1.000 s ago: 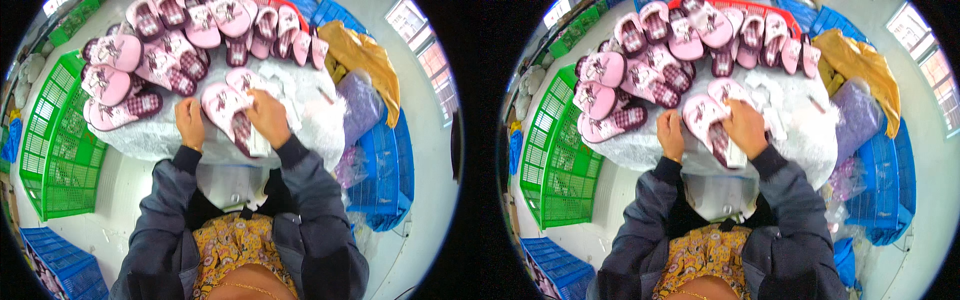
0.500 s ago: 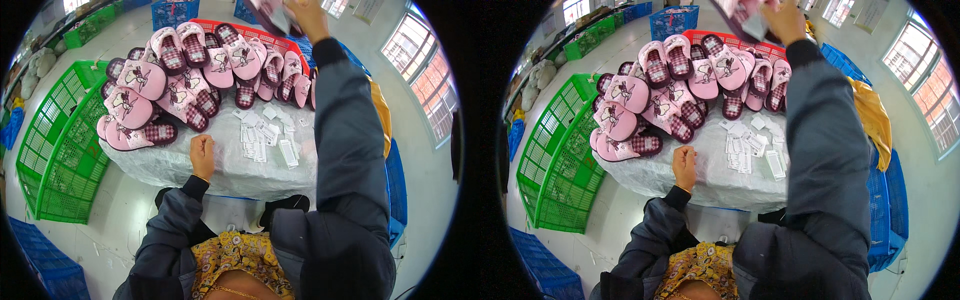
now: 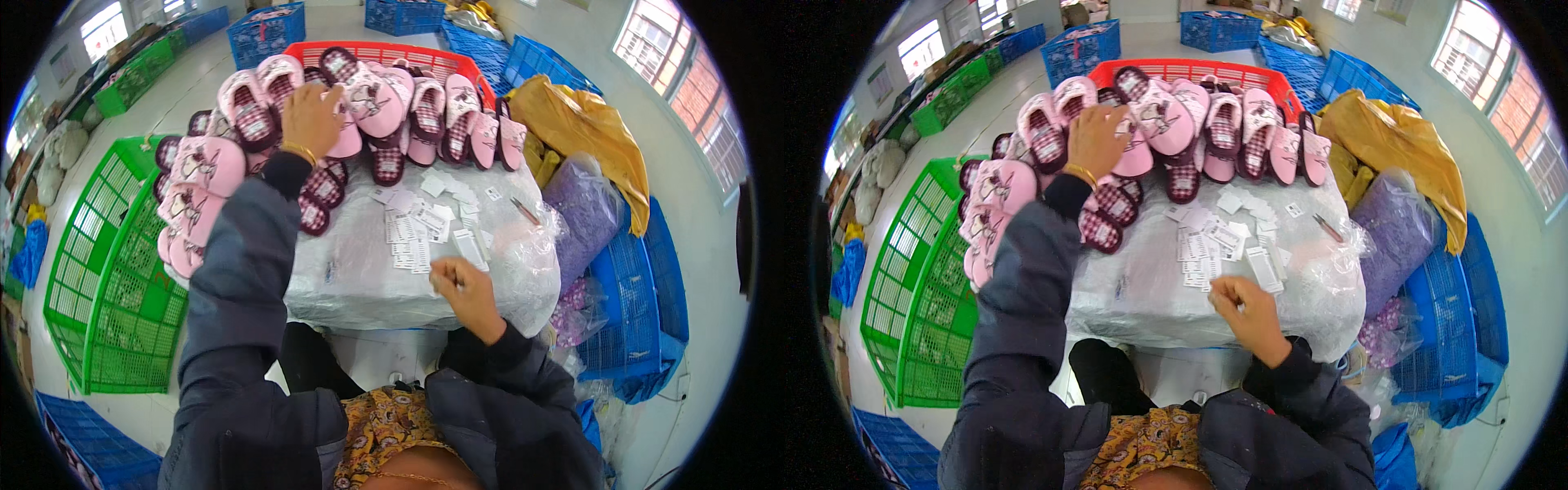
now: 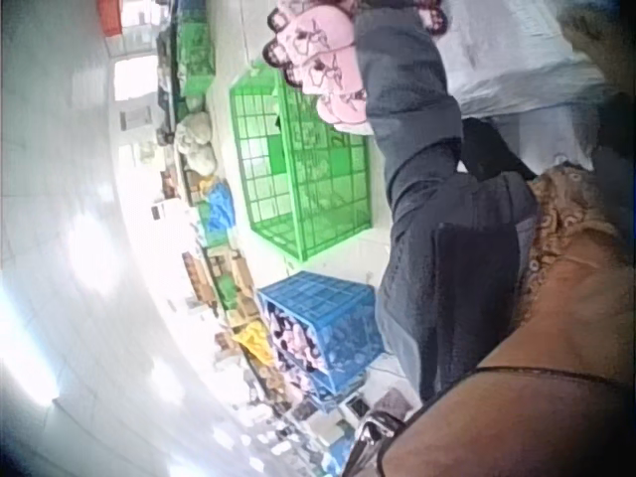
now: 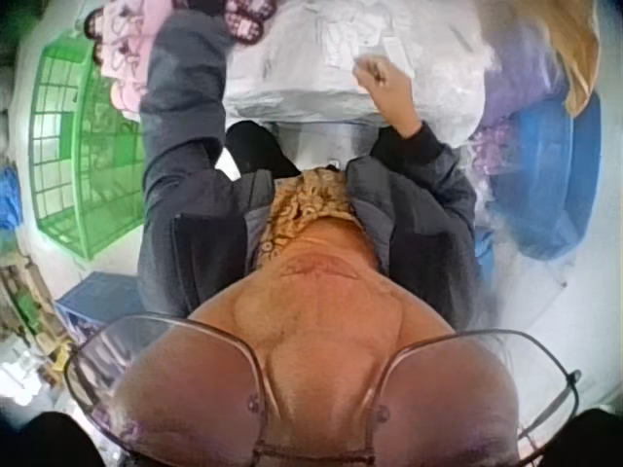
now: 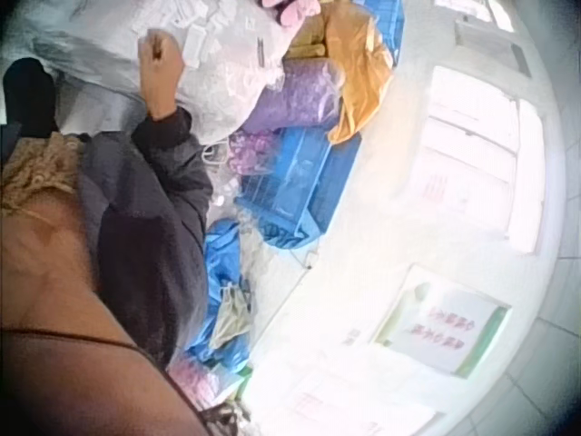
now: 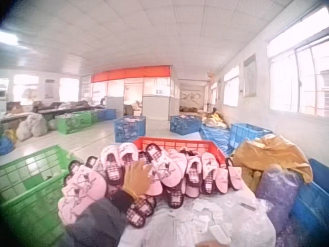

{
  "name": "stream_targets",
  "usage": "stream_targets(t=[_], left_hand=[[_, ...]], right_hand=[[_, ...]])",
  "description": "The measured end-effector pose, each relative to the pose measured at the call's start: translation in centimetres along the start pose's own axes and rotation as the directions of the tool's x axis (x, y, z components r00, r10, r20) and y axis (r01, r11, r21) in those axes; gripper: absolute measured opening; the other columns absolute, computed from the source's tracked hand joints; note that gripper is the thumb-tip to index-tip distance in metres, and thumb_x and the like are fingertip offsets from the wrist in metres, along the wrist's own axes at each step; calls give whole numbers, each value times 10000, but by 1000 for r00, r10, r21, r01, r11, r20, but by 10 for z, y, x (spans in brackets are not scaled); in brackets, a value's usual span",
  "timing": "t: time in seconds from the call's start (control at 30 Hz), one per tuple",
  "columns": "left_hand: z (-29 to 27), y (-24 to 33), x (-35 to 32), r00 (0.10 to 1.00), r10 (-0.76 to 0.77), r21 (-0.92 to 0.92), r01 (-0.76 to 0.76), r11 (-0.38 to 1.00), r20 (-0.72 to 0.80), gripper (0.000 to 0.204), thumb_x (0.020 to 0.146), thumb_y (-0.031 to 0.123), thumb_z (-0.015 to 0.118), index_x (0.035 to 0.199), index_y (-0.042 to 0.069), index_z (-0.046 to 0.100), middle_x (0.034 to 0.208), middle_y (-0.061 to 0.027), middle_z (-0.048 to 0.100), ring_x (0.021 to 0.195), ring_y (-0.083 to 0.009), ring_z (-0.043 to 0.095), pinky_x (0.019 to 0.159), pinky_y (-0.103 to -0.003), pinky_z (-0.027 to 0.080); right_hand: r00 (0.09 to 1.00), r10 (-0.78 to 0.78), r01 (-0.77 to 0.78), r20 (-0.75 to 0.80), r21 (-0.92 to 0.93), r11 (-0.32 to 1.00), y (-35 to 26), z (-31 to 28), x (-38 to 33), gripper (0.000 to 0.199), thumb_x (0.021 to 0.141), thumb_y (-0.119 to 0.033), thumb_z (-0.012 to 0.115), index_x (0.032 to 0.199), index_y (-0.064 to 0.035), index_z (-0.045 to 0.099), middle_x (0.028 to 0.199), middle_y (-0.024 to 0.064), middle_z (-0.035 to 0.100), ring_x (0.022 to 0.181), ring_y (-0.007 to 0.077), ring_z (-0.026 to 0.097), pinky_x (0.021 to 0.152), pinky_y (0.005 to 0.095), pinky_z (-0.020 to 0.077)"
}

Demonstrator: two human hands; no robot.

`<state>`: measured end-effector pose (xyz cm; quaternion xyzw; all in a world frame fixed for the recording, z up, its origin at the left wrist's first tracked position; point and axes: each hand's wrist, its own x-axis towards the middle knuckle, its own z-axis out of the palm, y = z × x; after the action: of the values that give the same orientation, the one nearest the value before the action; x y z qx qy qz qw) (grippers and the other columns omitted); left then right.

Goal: The person repeatedly picks up small white tags, folds them, and attaches them to pairs of pink and maroon slippers on a table. The person handles the slippers and tags one at a time, placing the tagged pairs back on the table.

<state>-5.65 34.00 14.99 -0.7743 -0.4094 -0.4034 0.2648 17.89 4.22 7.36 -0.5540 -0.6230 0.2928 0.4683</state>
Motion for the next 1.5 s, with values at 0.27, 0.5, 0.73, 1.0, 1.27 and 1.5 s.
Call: stream_targets(t=[0.27, 0.5, 0.73, 1.0, 1.27, 1.5], left_hand=[[82, -71, 60, 752, 16, -165, 124, 979, 659, 898, 713, 411, 744, 1456, 53, 389, 1297, -223, 591, 1181, -358, 582, 1023, -382, 429], [91, -63, 85, 777, -12, -194, 173, 966, 630, 626, 665, 320, 791, 1198, 29, 637, 1100, -208, 677, 1009, -350, 654, 890, -376, 501], [28, 8, 103, 681, 38, -575, 586, 572, 731, 213, 847, 183, 715, 1006, 47, 676, 915, 0, 675, 815, -83, 610, 740, -224, 484], [-54, 82, 31, 597, 139, -592, 802, -81, 790, 243, 937, 168, 598, 1098, -6, 654, 1041, -69, 676, 917, -127, 640, 804, -257, 524], [-132, 182, -87, 498, 31, -375, 692, -617, 867, 277, 984, 150, 517, 1237, 39, 539, 1160, -71, 637, 1068, -199, 616, 949, -353, 478], [-57, 194, -186, 408, -412, -550, 321, -771, 815, 367, 990, 211, 517, 1276, 14, 397, 1327, -205, 472, 1258, -336, 465, 1143, -461, 326]], right_hand=[[929, 363, -343, -74, 195, 919, 52, -58, -91, 190, 910, -69, 669, 1077, 15, 643, 885, 11, 661, 783, 56, 582, 709, 229, 487], [913, 381, -350, -142, 206, 914, 67, -64, -115, 184, 910, -86, 669, 1064, 14, 647, 868, 2, 647, 763, 55, 561, 691, 227, 475], [939, 317, -283, -136, 225, 932, 61, -58, -117, 189, 909, -102, 668, 1062, 7, 649, 886, 35, 671, 784, 71, 592, 693, 232, 483], [953, 283, -250, -107, 247, 936, 60, -55, -128, 194, 911, -109, 667, 1069, 1, 647, 878, 37, 680, 764, 68, 598, 687, 226, 485], [933, 337, -291, -125, 287, 913, 62, -62, -133, 194, 920, -131, 656, 1065, -2, 651, 869, 32, 677, 752, 68, 592, 680, 234, 481], [956, -2, 18, -295, 51, 999, 49, -81, -48, 202, 891, -135, 670, 1045, -6, 656, 843, 78, 666, 728, 126, 601, 664, 265, 484]])
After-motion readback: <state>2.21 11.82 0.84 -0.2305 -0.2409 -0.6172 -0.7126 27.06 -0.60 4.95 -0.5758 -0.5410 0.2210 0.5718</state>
